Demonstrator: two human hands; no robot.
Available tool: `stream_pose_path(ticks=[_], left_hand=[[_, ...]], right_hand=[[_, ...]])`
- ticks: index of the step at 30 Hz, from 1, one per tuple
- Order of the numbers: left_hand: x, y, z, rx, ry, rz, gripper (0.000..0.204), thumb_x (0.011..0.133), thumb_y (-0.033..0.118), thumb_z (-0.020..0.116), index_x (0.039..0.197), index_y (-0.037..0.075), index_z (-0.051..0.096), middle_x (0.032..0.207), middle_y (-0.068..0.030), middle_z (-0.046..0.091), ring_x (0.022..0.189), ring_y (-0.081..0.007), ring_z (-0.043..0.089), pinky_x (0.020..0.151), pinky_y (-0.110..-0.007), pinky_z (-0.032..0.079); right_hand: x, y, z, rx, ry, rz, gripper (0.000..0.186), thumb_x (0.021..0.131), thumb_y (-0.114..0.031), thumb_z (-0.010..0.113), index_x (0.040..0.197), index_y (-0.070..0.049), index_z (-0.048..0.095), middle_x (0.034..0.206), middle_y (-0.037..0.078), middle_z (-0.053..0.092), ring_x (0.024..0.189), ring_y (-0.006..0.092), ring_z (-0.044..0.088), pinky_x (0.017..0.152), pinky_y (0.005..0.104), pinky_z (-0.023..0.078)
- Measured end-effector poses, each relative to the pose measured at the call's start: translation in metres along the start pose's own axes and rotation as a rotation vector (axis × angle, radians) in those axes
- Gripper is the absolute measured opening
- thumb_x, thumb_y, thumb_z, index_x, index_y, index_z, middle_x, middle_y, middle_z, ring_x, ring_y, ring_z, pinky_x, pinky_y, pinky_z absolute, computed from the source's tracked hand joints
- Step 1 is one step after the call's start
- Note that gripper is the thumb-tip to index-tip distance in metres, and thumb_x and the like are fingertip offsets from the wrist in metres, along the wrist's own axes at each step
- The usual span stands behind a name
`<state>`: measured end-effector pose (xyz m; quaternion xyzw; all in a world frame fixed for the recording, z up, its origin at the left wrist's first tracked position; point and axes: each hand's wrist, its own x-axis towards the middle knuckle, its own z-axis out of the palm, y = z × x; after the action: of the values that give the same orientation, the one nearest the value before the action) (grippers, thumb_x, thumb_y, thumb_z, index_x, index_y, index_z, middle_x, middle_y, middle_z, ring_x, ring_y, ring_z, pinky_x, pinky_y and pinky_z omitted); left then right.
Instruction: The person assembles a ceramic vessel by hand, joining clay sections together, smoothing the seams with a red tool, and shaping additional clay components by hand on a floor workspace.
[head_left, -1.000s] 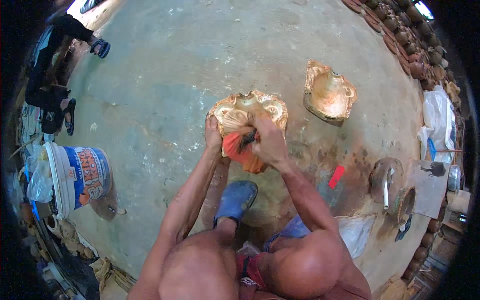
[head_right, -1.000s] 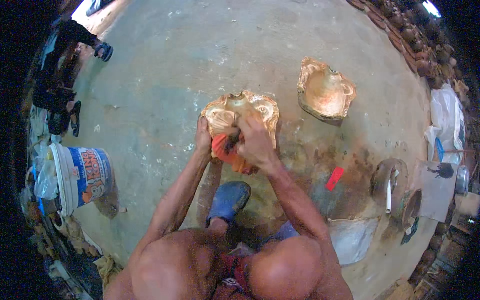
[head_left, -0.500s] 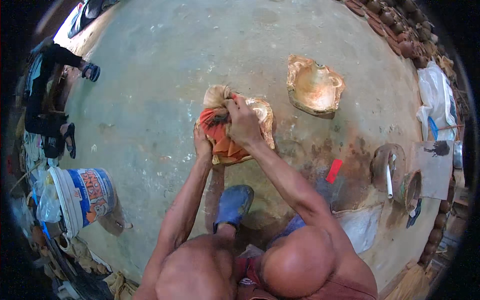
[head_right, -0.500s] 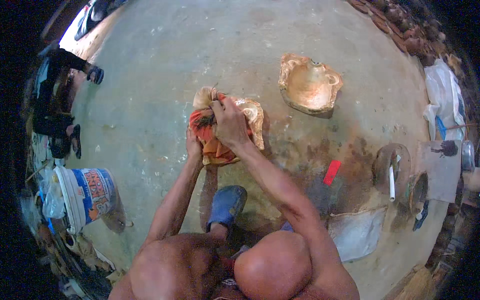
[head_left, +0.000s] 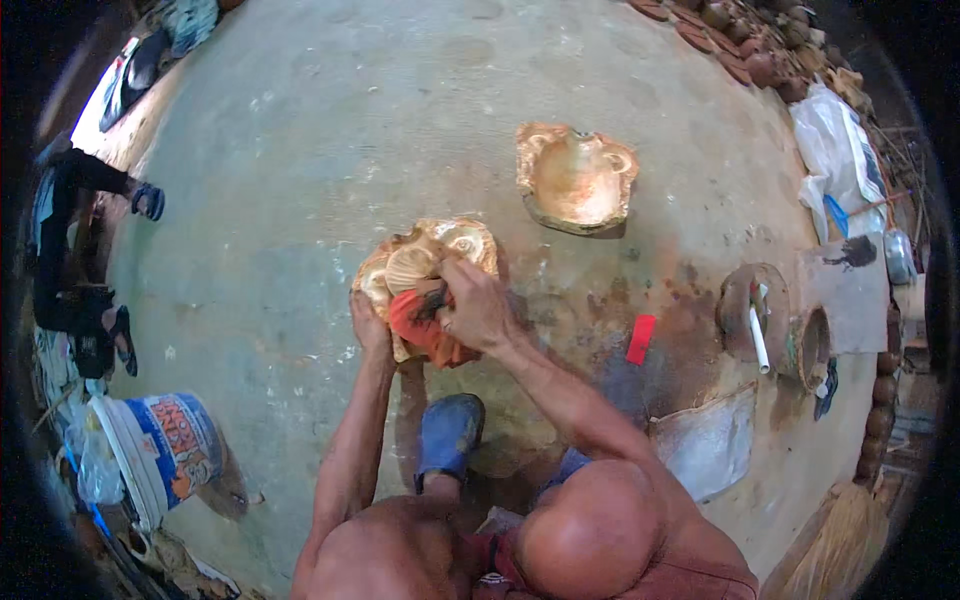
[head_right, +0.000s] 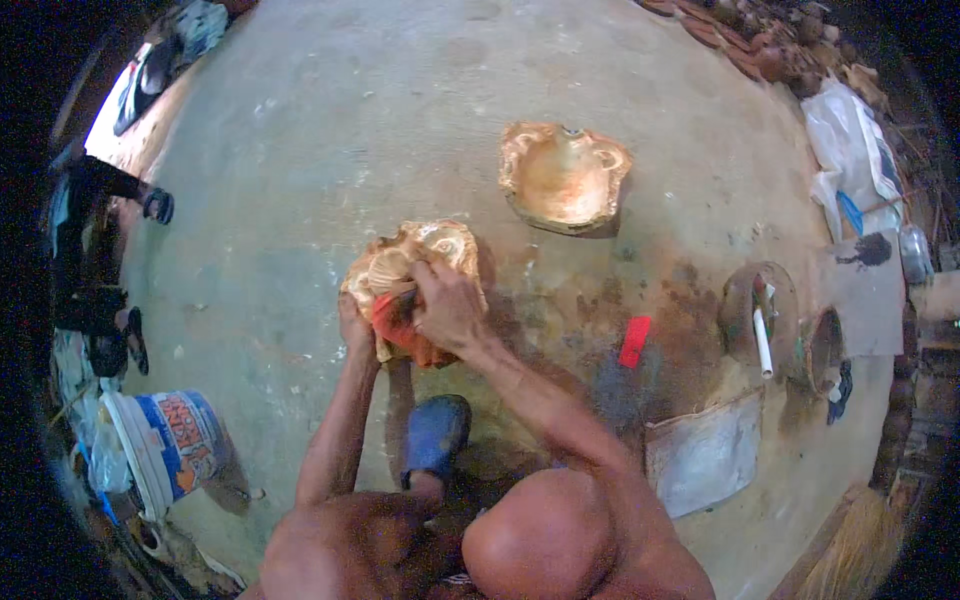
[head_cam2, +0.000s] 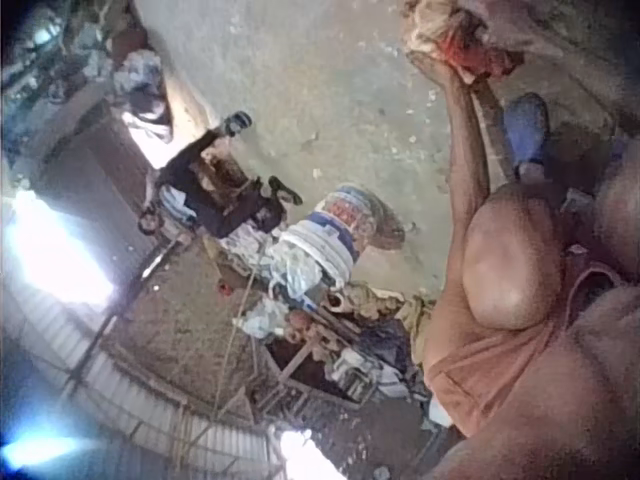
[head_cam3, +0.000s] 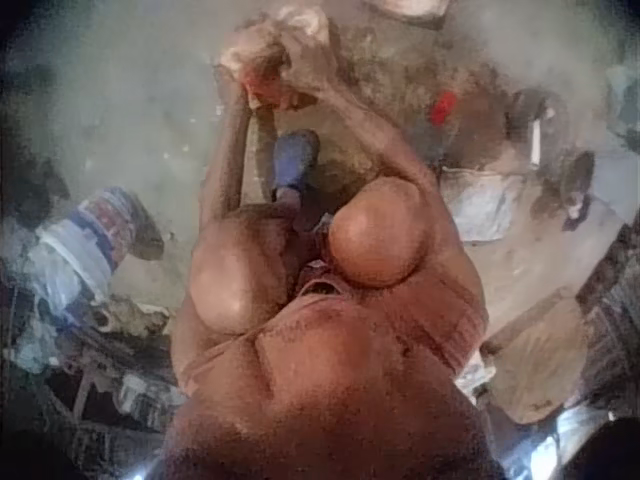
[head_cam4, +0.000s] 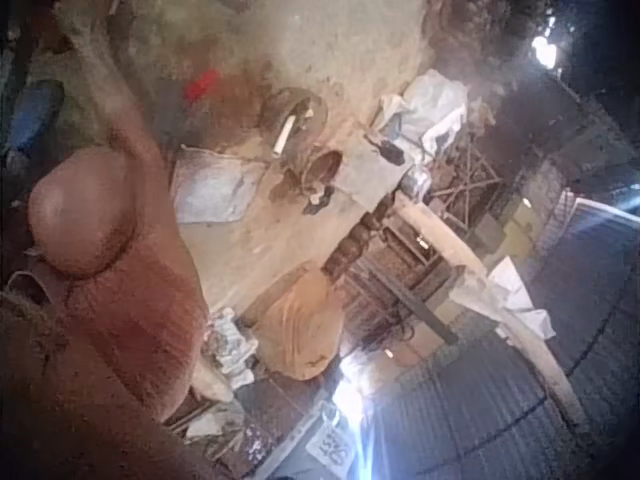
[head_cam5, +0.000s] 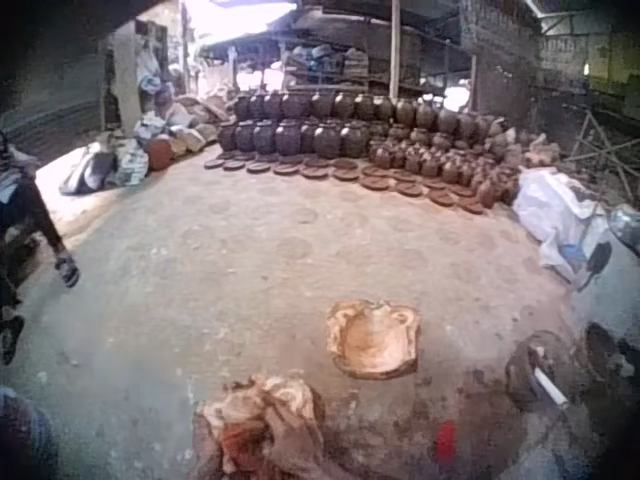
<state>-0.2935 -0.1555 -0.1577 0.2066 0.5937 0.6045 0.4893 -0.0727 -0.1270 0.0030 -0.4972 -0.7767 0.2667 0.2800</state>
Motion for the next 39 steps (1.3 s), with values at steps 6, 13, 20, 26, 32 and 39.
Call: stream_pose_path(ticks=[6,13,20,26,32,39], left_hand=[[-0.001,-0.009,0.004,0.164,0.007,0.05,0.053,0.112,0.033,0.032,0.151,-0.002,0.042,0.157,-0.0203,0.041,0.144,-0.0346,0.041,0.118,-0.042,0.034],[-0.009,0.021,0.001,0.192,0.022,0.043,0.049,0.112,0.035,0.033,0.147,0.001,0.044,0.143,-0.0169,0.052,0.133,-0.0296,0.05,0.112,-0.041,0.04],[-0.009,0.024,0.004,0.015,-0.043,0.005,0.051,0.112,0.039,0.036,0.145,0.001,0.044,0.14,-0.0152,0.055,0.128,-0.0284,0.054,0.107,-0.042,0.045],[-0.023,0.036,0.024,0.102,-0.033,-0.043,0.054,0.112,0.04,0.035,0.151,0.003,0.038,0.143,-0.0164,0.053,0.13,-0.0286,0.054,0.107,-0.042,0.045],[-0.017,0.037,0.013,0.13,-0.021,-0.039,0.052,0.113,0.04,0.035,0.151,0.005,0.044,0.145,-0.0127,0.052,0.13,-0.026,0.054,0.108,-0.04,0.045],[-0.011,0.025,0.018,0.234,-0.056,0.019,0.052,0.113,0.04,0.036,0.149,0.004,0.044,0.144,-0.0134,0.053,0.131,-0.0252,0.053,0.11,-0.039,0.044]], right_hand=[[-0.002,-0.011,-0.079,0.13,0.3,0.02,0.035,0.075,-0.004,0.074,0.11,-0.003,0.068,0.101,0.019,0.07,0.093,0.0363,0.071,0.08,0.0416,0.057],[0.053,0.055,-0.145,-0.111,0.738,0.066,0.032,0.079,-0.004,0.071,0.111,-0.001,0.066,0.095,0.018,0.071,0.092,0.0364,0.072,0.082,0.0427,0.056],[0.101,0.167,-0.148,-0.241,0.398,0.435,0.043,0.078,-0.006,0.075,0.119,-0.007,0.064,0.105,0.019,0.068,0.097,0.0392,0.068,0.083,0.0493,0.055],[0.117,0.181,-0.149,-0.317,0.812,0.22,0.046,0.077,-0.006,0.073,0.122,-0.009,0.064,0.104,0.02,0.069,0.097,0.0412,0.068,0.084,0.0508,0.055],[0.141,0.188,-0.16,-0.321,0.427,0.259,0.047,0.077,-0.006,0.072,0.123,-0.009,0.061,0.11,0.02,0.069,0.106,0.042,0.066,0.089,0.0501,0.055],[0.152,0.148,-0.153,-0.247,0.755,0.07,0.045,0.076,-0.004,0.075,0.118,-0.009,0.062,0.108,0.016,0.07,0.105,0.0384,0.068,0.089,0.05,0.055]])
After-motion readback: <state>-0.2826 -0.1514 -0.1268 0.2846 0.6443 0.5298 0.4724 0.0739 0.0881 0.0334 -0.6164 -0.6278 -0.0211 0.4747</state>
